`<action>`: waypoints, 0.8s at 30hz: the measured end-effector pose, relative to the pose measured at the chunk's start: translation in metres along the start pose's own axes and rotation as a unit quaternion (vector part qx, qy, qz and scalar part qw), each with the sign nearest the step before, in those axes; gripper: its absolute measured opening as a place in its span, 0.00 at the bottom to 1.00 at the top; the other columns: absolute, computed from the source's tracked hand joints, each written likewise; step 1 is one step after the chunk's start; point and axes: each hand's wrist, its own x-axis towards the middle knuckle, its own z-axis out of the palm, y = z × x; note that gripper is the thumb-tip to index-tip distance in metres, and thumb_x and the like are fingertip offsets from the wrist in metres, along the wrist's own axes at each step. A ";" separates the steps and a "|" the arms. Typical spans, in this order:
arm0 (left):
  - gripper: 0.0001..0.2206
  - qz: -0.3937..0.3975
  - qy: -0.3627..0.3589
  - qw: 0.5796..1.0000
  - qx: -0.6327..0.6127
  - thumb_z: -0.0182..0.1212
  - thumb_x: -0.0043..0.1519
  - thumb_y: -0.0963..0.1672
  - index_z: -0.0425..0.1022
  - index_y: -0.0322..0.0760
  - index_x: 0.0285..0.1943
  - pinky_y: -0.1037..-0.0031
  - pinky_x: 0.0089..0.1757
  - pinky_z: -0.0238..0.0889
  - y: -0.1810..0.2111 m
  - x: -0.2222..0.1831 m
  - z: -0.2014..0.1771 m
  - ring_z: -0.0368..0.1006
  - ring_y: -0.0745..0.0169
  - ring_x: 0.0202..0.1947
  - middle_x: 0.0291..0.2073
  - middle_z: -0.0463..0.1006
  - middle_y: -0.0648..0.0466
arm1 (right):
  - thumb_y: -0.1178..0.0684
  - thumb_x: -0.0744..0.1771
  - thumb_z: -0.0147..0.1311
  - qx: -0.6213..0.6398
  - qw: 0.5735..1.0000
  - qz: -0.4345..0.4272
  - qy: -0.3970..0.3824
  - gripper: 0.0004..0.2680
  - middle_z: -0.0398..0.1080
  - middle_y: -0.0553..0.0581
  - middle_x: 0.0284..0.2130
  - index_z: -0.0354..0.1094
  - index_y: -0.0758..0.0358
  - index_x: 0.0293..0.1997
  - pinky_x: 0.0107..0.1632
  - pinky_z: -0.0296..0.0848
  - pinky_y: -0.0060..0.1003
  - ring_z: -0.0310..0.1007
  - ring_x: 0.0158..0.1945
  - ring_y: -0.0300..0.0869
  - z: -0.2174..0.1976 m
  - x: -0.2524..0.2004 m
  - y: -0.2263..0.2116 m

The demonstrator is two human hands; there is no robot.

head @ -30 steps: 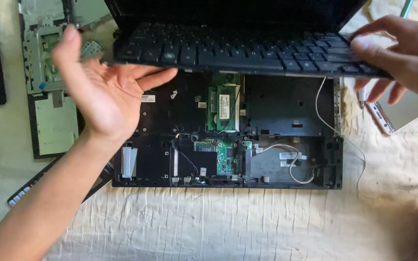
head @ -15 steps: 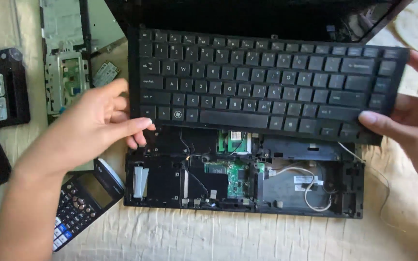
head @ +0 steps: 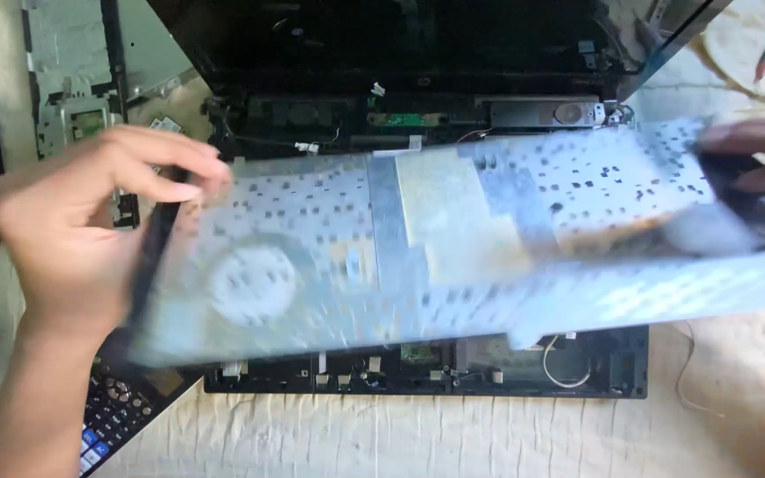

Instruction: Installing a keyboard into a laptop and adjusting internal wiring using a small tool.

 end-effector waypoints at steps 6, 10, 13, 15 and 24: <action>0.11 0.097 0.058 0.993 0.021 0.65 0.69 0.27 0.73 0.17 0.33 0.50 0.50 0.75 -0.016 -0.009 -0.007 0.79 0.24 0.49 0.41 0.79 0.25 | 0.59 0.67 0.54 -0.043 0.977 -0.146 0.148 0.14 0.63 0.85 0.67 0.59 0.78 0.55 0.76 0.64 0.69 0.63 0.74 0.78 0.017 0.000 -0.047; 0.14 0.088 0.079 0.993 0.026 0.67 0.69 0.25 0.73 0.19 0.32 0.51 0.51 0.74 -0.005 -0.011 -0.006 0.79 0.25 0.49 0.41 0.80 0.29 | 0.57 0.60 0.74 -0.146 0.965 -0.151 0.159 0.24 0.71 0.81 0.64 0.62 0.73 0.56 0.73 0.73 0.65 0.74 0.69 0.75 0.017 -0.007 -0.048; 0.08 0.065 0.075 0.995 -0.021 0.65 0.67 0.32 0.72 0.19 0.35 0.58 0.49 0.74 -0.008 -0.022 -0.004 0.79 0.30 0.48 0.40 0.80 0.30 | 0.52 0.72 0.39 0.090 0.965 -0.089 0.230 0.11 0.69 0.78 0.59 0.60 0.75 0.47 0.77 0.71 0.58 0.71 0.69 0.67 0.048 -0.045 0.005; 0.23 -0.090 0.094 0.991 0.024 0.67 0.58 0.50 0.55 0.36 0.25 0.74 0.19 0.39 -0.026 -0.047 -0.004 0.55 0.71 0.14 0.14 0.58 0.56 | 0.58 0.84 0.41 0.098 0.933 0.152 0.310 0.13 0.68 0.75 0.59 0.66 0.81 0.52 0.78 0.63 0.55 0.64 0.65 0.56 0.123 -0.153 0.126; 0.05 0.051 -0.035 0.997 0.048 0.57 0.65 0.32 0.76 0.13 0.38 0.67 0.35 0.69 0.062 -0.004 0.017 0.77 0.46 0.29 0.29 0.78 0.34 | 0.53 0.73 0.53 0.547 0.704 0.131 0.433 0.04 0.75 0.55 0.53 0.66 0.57 0.54 0.71 0.81 0.34 0.80 0.57 0.40 0.036 -0.030 -0.083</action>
